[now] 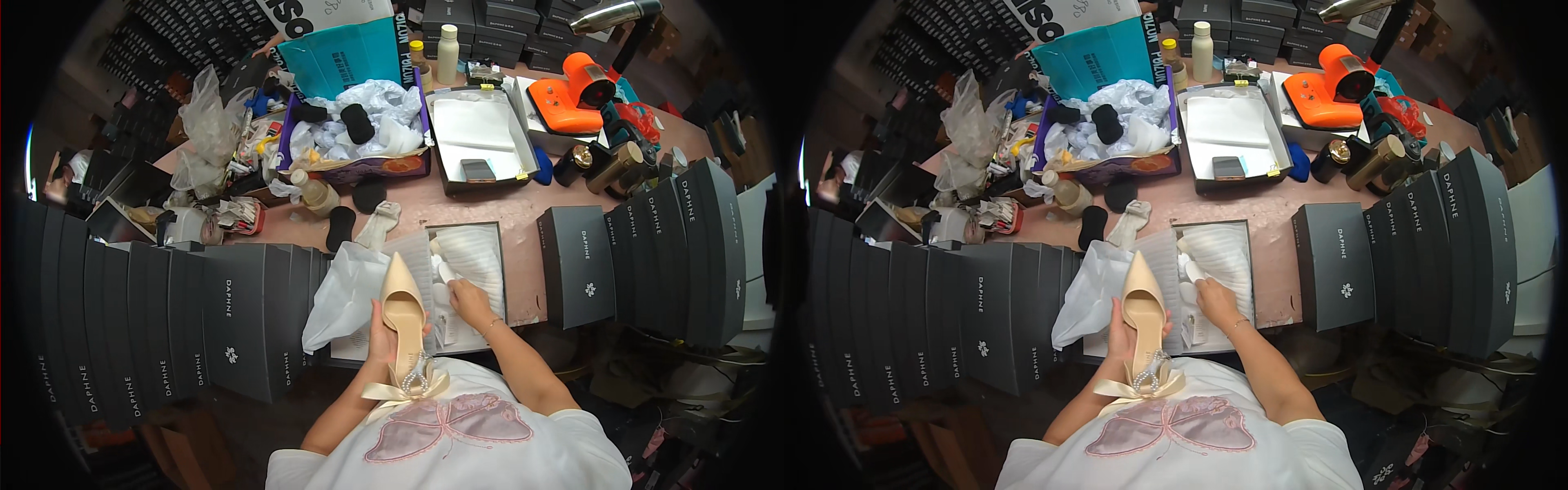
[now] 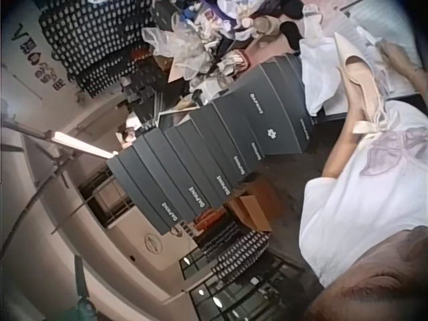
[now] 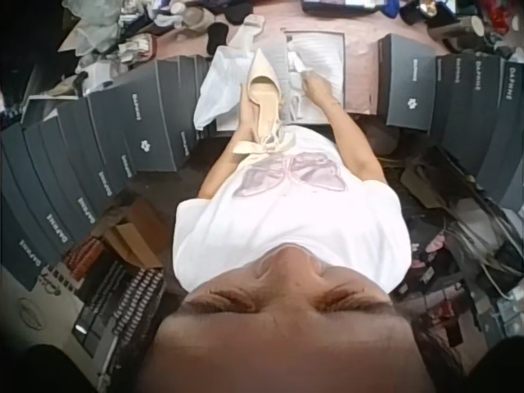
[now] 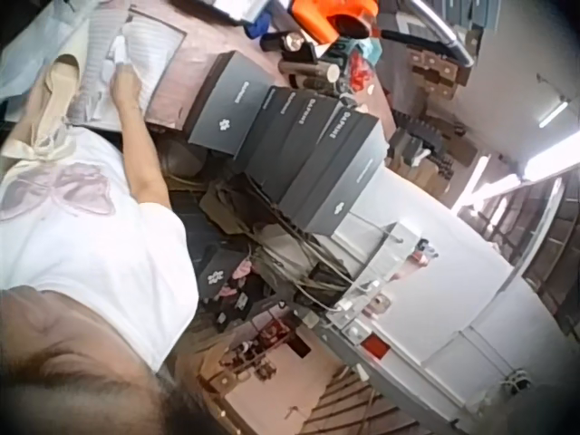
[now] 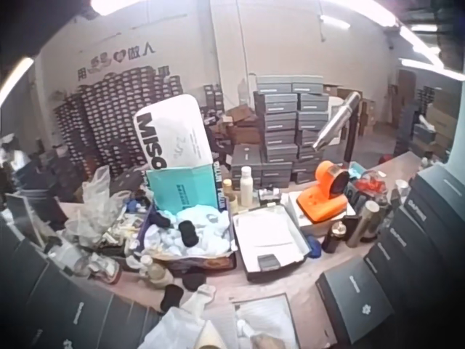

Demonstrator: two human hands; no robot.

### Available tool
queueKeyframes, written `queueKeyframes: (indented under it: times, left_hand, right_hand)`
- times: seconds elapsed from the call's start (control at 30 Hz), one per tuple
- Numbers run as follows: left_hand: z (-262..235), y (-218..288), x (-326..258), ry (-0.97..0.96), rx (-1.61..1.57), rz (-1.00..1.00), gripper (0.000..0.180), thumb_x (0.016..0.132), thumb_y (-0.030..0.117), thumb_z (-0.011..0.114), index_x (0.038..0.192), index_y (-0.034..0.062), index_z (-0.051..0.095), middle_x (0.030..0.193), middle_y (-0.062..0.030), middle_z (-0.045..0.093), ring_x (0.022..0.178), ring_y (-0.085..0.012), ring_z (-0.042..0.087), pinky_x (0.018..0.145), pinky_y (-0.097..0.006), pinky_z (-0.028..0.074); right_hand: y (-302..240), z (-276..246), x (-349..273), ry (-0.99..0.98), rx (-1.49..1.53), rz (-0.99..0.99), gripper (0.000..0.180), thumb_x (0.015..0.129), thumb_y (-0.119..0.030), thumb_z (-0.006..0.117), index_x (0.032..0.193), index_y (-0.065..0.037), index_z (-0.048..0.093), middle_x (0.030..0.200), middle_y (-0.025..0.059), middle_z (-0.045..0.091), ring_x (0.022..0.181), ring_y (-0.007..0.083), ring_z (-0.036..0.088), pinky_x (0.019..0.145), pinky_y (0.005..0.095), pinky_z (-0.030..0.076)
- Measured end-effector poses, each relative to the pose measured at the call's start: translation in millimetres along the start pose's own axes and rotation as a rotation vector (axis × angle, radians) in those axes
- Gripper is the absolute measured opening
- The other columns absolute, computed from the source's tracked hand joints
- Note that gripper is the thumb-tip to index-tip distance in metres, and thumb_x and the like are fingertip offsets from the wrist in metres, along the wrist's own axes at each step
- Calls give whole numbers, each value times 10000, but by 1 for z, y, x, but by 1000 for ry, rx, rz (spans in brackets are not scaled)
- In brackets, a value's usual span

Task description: Inspecting, cleaning, and packing high-heeled shoes into boxes.

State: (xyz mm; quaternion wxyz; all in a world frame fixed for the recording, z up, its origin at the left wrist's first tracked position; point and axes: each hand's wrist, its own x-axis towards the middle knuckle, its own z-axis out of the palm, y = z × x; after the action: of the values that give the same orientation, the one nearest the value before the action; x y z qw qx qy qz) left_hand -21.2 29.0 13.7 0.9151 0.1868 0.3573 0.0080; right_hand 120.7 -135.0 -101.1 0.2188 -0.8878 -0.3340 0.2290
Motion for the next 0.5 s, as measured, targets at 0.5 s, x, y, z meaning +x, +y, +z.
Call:
queueKeyframes:
  times: [0.5]
  left_hand:
    - [4,-4,0,41,31,15,642,939,628,414,1314,108,468,1157,-71,601,1056,-219,597,906,-443,520]
  right_hand:
    - [-9,-41,-8,293,47,4,590,798,-85,702,1337,-44,463,808,180,631,754,351,655,667,420,530]
